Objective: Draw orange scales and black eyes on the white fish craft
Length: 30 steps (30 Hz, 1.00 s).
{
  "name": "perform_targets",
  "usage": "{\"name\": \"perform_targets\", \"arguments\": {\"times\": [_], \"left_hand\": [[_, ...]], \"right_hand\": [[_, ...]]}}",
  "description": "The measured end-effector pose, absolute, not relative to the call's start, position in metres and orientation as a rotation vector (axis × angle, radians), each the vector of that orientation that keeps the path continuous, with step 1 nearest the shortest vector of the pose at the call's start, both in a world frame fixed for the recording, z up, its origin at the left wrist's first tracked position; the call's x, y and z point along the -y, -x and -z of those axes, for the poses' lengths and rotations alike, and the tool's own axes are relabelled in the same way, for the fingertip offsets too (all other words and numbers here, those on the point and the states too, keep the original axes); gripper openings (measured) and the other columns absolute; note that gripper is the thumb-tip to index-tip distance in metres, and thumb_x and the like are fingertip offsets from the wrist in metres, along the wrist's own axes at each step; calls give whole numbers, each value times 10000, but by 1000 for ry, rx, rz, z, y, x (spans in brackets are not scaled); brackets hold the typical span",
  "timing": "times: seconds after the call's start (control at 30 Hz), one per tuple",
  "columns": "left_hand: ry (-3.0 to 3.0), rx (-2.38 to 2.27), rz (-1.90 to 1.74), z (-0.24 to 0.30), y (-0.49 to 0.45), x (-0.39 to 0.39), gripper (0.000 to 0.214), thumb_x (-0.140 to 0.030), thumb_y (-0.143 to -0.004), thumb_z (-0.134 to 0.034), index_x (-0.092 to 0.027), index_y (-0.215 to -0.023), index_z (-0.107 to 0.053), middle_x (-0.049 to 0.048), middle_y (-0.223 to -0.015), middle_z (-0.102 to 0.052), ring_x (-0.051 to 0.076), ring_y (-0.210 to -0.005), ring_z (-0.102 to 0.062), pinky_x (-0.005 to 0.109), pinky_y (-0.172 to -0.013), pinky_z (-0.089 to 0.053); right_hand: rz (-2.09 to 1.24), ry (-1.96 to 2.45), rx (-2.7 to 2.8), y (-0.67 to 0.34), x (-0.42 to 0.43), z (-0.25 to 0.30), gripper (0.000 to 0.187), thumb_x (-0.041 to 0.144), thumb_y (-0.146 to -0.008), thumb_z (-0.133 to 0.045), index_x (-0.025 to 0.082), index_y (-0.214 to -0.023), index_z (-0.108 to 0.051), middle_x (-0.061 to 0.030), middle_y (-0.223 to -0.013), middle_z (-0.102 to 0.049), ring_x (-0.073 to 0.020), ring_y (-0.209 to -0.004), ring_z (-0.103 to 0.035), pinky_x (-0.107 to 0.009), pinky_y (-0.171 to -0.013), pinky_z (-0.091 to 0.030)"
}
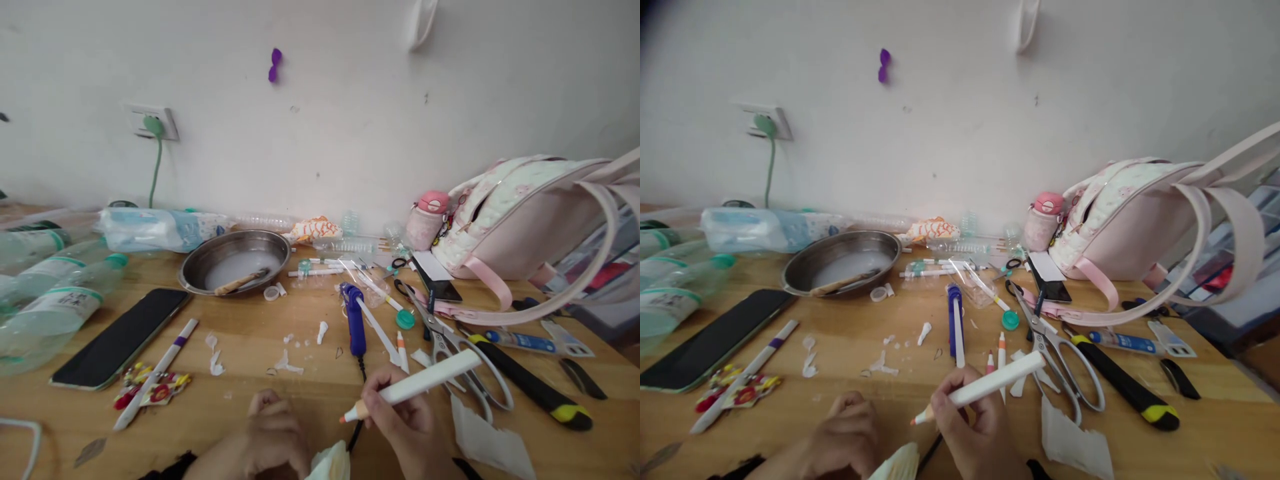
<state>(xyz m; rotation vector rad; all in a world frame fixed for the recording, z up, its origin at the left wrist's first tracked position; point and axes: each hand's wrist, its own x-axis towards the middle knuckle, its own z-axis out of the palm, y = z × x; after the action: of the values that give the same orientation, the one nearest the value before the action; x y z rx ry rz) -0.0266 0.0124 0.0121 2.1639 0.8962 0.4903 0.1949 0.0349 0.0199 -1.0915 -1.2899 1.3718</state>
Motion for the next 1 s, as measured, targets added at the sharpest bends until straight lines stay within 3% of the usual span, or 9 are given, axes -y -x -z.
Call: {"name": "perform_targets", "arguments": {"times": [0.1,0.17,0.27,0.43,0.63,0.87,1.0], "left_hand": [[-2023,-896,-564,-1,29,-24,117,-328,-788,-656,-238,-717,-634,-28,-751,-656,124,-811,-572,265,-818,-324],[-1808,-840,-642,2,30,-30,279,-461,-621,-772,-215,-626,-641,-41,-636,-606,115,-695,-553,242,-712,-351],[-1576,-930,-663,-4,29,-33,350,-543,-671,-694,-195,-661,-664,-18,-705,-610,128,-700,-577,232,-654,-415],[-1304,-955,-721,-18,27,-32,254,-440,-608,-779,-200,-630,-702,-34,-684,-597,120,-693,-562,235,-678,-418],[-1306,-924,-754,-15,27,-31,162,-368,-659,-765,-213,-670,-716,-28,-727,-597,119,-729,-557,236,-705,-412],[-1287,-892,-777,-13,26,-28,228,-421,-631,-774,-202,-638,-707,-33,-692,-576,109,-695,-537,229,-679,-397],[-1274,-898,-778,-14,26,-26,157,-357,-670,-760,-208,-672,-711,-28,-728,-586,115,-730,-545,227,-700,-405]], "right_hand": [[-1382,1079,1361,-197,-37,-21,469,642,-756,-592,183,-658,-570,45,-537,-478,-101,-508,-379,-227,-515,-318],[-1442,1041,1420,-199,-37,-22,476,653,-760,-573,187,-666,-556,47,-528,-468,-103,-503,-380,-238,-526,-327],[-1561,976,1488,-202,-38,-24,470,653,-760,-573,188,-702,-548,39,-551,-479,-109,-516,-414,-247,-540,-340],[-1606,928,1573,-201,-36,-29,447,633,-774,-576,190,-725,-545,34,-581,-484,-107,-516,-406,-240,-506,-307],[-1452,1021,1515,-195,-38,-31,393,577,-825,-567,190,-759,-581,35,-630,-497,-114,-591,-456,-222,-559,-370],[-1525,897,1561,-195,-37,-30,366,549,-831,-585,191,-756,-592,31,-637,-528,-110,-596,-491,-210,-563,-392],[-1279,991,1528,-195,-36,-31,303,491,-862,-569,206,-764,-606,36,-651,-522,-108,-599,-472,-220,-605,-390]]}}
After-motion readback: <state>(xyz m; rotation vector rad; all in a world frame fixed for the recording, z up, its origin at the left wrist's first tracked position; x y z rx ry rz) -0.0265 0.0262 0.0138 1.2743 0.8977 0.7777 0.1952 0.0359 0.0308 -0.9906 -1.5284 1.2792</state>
